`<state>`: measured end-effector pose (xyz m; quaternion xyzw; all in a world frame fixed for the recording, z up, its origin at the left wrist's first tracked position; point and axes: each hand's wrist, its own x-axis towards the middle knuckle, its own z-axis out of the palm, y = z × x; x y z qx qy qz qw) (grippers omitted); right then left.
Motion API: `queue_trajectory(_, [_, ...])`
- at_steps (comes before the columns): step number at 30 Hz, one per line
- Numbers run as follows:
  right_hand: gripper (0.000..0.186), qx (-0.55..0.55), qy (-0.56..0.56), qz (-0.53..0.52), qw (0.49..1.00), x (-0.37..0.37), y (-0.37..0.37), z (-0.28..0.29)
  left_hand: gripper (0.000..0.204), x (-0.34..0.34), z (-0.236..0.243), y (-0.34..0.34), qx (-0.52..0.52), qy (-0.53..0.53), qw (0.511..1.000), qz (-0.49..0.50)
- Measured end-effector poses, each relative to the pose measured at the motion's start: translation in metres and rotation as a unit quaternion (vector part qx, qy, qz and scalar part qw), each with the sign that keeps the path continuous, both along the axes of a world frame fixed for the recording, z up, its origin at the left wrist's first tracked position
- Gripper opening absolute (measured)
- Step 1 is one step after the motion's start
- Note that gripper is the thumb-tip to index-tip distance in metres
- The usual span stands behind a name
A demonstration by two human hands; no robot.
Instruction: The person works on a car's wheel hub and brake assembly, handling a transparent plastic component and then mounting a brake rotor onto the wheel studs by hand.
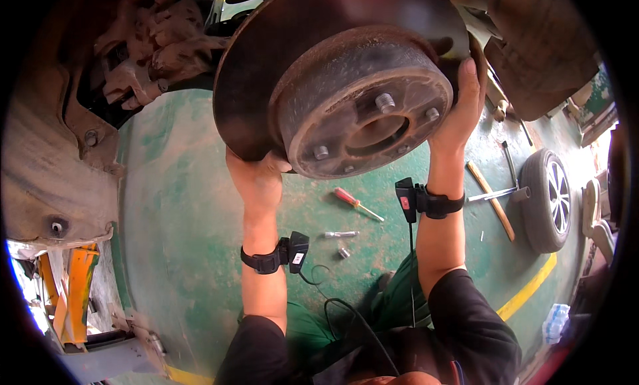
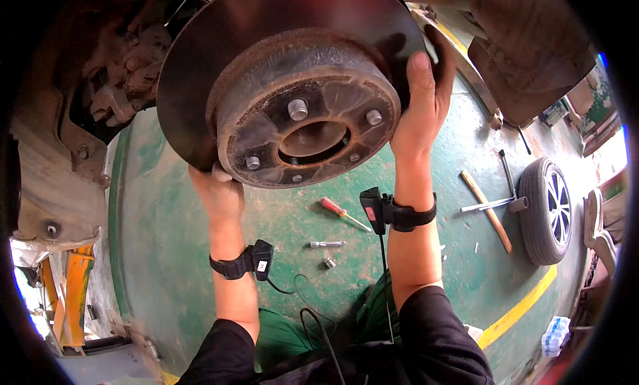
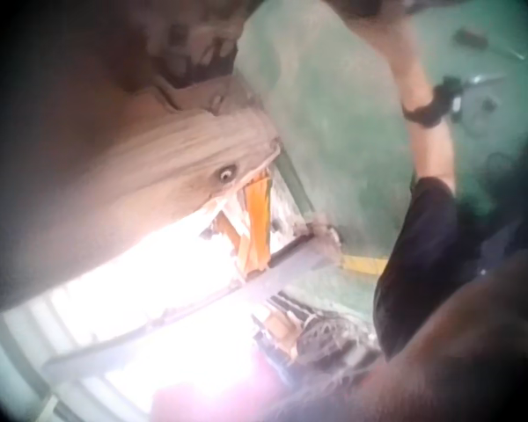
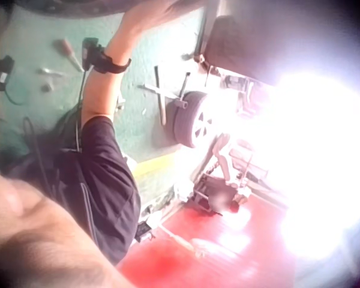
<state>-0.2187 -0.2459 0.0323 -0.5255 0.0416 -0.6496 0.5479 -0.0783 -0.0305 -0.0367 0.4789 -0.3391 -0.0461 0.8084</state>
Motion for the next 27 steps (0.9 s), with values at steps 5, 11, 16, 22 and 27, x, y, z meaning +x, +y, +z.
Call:
queue_trajectory(5, [0.048, 0.02, 0.017, 0.02, 0.999, 0.001, 0.004, 0.005, 0.069, -0.002, 0.003, -0.016, -0.072, 0.049, 0.995, 0.042])
queue_trajectory(11, [0.045, -0.099, 0.127, -0.128, 0.979, 0.01, -0.028, -0.006, 0.05, -0.006, 0.005, -0.031, -0.082, 0.046, 0.99, 0.103])
queue_trajectory(16, [0.048, -0.107, 0.145, -0.133, 0.975, 0.009, -0.043, -0.012, 0.048, -0.006, 0.003, -0.031, -0.042, -0.006, 0.988, 0.151])
queue_trajectory(22, [0.045, -0.129, 0.179, -0.175, 0.96, 0.009, -0.029, -0.006, 0.045, 0.001, -0.004, -0.034, -0.155, 0.06, 0.984, 0.061])
queue_trajectory(27, [0.048, -0.126, 0.205, -0.236, 0.941, 0.011, -0.025, 0.003, 0.051, -0.001, 0.0, -0.032, -0.124, 0.067, 0.988, 0.056])
